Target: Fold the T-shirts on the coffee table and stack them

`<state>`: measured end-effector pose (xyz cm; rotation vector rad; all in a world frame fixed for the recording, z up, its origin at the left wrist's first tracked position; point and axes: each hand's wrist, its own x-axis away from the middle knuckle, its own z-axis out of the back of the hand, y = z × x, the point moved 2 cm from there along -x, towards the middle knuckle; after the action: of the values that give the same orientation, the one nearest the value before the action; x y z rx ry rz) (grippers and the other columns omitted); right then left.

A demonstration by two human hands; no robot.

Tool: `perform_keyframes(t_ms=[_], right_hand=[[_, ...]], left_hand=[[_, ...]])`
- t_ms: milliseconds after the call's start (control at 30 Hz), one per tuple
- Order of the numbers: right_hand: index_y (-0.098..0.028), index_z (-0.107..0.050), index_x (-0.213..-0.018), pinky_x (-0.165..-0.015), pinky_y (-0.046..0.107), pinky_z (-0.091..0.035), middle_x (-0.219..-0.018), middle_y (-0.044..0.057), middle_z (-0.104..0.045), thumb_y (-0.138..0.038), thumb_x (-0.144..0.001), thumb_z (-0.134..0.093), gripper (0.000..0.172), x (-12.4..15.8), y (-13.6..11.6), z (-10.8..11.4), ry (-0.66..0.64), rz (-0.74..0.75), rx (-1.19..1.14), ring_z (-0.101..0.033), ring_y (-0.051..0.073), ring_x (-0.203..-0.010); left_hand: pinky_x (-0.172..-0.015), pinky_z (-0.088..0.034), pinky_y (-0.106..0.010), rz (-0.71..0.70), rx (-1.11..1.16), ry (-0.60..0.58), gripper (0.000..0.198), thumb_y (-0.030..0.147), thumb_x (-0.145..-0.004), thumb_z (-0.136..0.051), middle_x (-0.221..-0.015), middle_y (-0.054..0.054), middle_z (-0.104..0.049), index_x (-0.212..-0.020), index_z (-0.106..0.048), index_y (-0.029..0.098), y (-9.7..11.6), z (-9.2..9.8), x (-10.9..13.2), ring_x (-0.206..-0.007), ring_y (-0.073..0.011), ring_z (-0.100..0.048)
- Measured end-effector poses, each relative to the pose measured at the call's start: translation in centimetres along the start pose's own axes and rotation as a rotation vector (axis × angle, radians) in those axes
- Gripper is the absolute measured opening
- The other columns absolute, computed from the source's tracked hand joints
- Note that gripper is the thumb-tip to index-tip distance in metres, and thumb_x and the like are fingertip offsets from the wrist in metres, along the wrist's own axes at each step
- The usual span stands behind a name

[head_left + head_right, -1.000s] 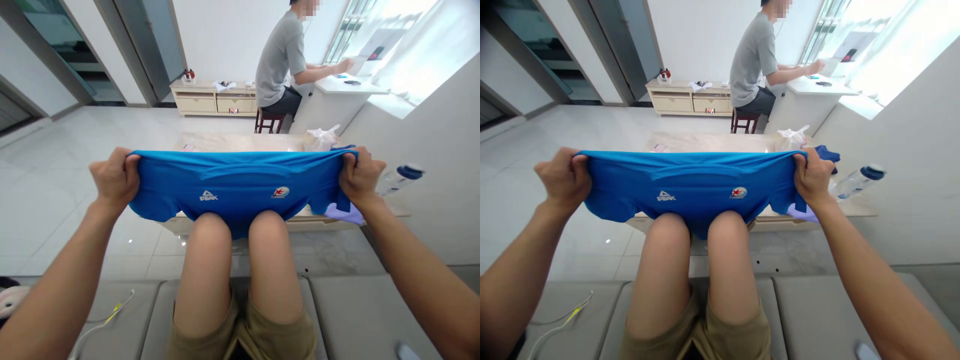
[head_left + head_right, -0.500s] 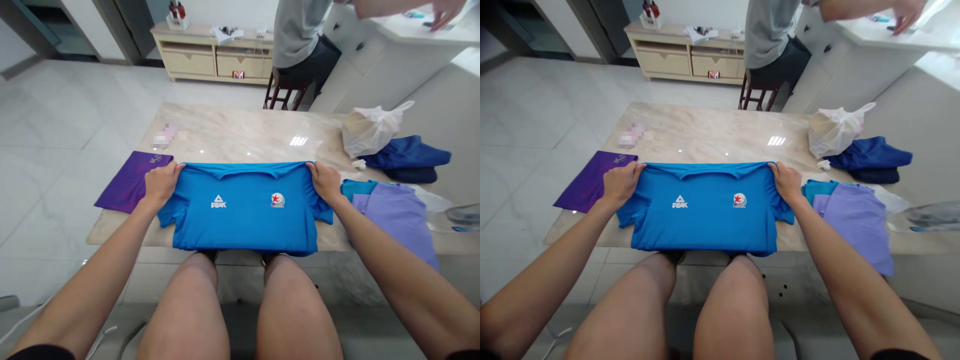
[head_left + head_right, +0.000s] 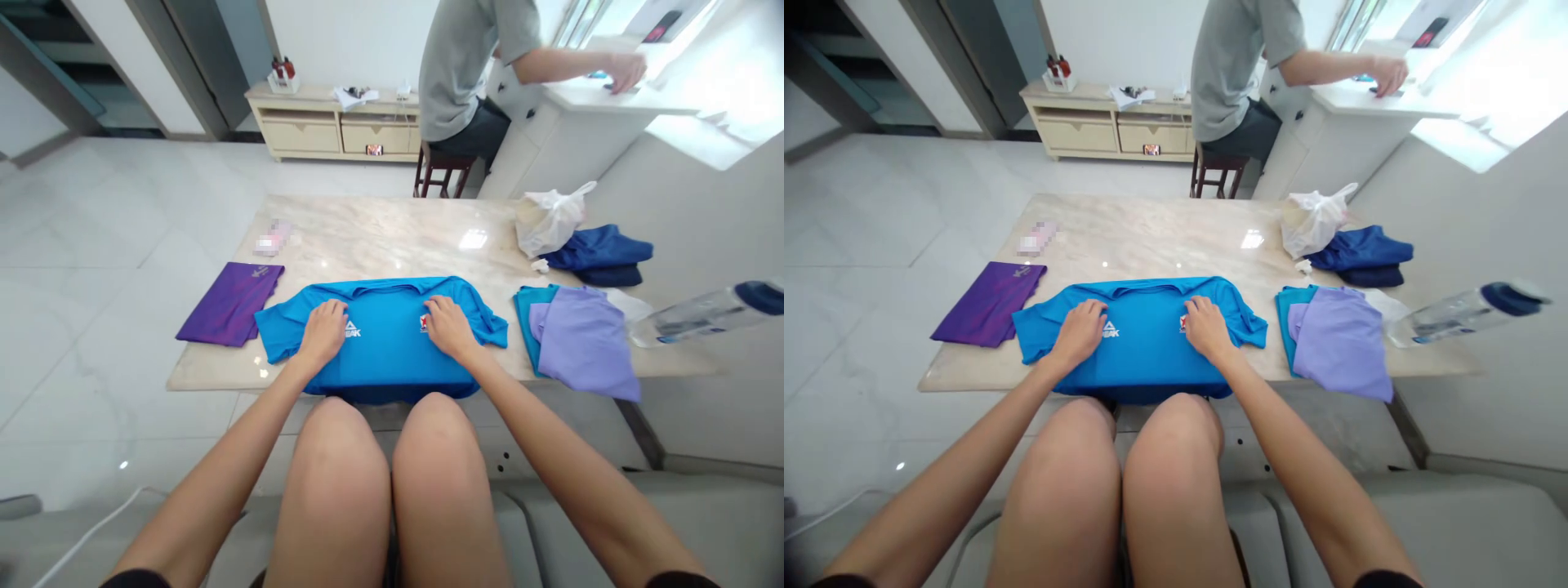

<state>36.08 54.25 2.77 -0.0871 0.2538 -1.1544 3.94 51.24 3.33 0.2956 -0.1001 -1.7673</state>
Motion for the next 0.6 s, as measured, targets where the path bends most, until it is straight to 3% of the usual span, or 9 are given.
perform_keyframes(t_ms=[67,167,267,400,600], right_hand=[[-0.014,-0.066,-0.152,-0.122,0.052,-0.047,-0.164,0.022,-0.06,-0.025,-0.112,-0.044,0.048,-0.1,-1.0,-1.2,-0.001,-0.025,-0.02,-0.053,0.038,-0.15],[-0.008,-0.061,-0.16,-0.132,0.052,-0.039,-0.173,0.023,-0.051,-0.029,-0.113,-0.041,0.055,-1.7,-0.5,-2.3,-0.018,-0.127,-0.017,-0.046,0.037,-0.161],[-0.007,-0.058,-0.164,-0.136,0.051,-0.033,-0.177,0.023,-0.046,-0.028,-0.114,-0.037,0.058,-4.1,0.9,-2.9,-0.051,-0.194,-0.003,-0.041,0.035,-0.167],[-0.012,-0.05,-0.172,-0.138,0.051,-0.029,-0.184,0.018,-0.036,-0.032,-0.116,-0.034,0.062,-6.5,2.6,-3.9,-0.031,-0.24,0.022,-0.035,0.034,-0.17],[-0.013,-0.042,-0.177,-0.14,0.054,-0.02,-0.186,0.017,-0.03,-0.034,-0.117,-0.03,0.065,-7.1,2.7,-4.1,-0.001,-0.265,0.059,-0.026,0.033,-0.174]], left_hand=[[-0.131,-0.04,-0.054,-0.011,0.009,-0.021,0.051,0.032,-0.111,-0.04,-0.163,-0.022,-0.062,-0.152,-0.065,0.013,0.8,-1.0,-0.3,-0.155,-0.0374,-0.054],[-0.14,-0.028,-0.057,0.056,-0.028,-0.081,0.06,0.036,-0.113,-0.038,-0.176,-0.02,-0.049,-0.165,-0.055,0.011,0.7,-1.6,-2.0,-0.169,-0.0362,-0.039],[-0.143,-0.022,-0.055,0.085,-0.067,-0.138,0.064,0.039,-0.115,-0.034,-0.182,-0.016,-0.042,-0.172,-0.05,0.014,0.1,-1.9,-4.4,-0.173,-0.0325,-0.032],[-0.144,-0.017,-0.055,0.099,-0.077,-0.123,0.067,0.044,-0.117,-0.029,-0.188,-0.011,-0.029,-0.178,-0.04,0.018,-1.1,-2.7,-6.9,-0.175,-0.0301,-0.025],[-0.144,-0.014,-0.057,0.129,-0.091,-0.109,0.071,0.046,-0.117,-0.026,-0.189,-0.012,-0.026,-0.18,-0.034,0.016,-1.1,-2.4,-8.2,-0.176,-0.031,-0.021]])
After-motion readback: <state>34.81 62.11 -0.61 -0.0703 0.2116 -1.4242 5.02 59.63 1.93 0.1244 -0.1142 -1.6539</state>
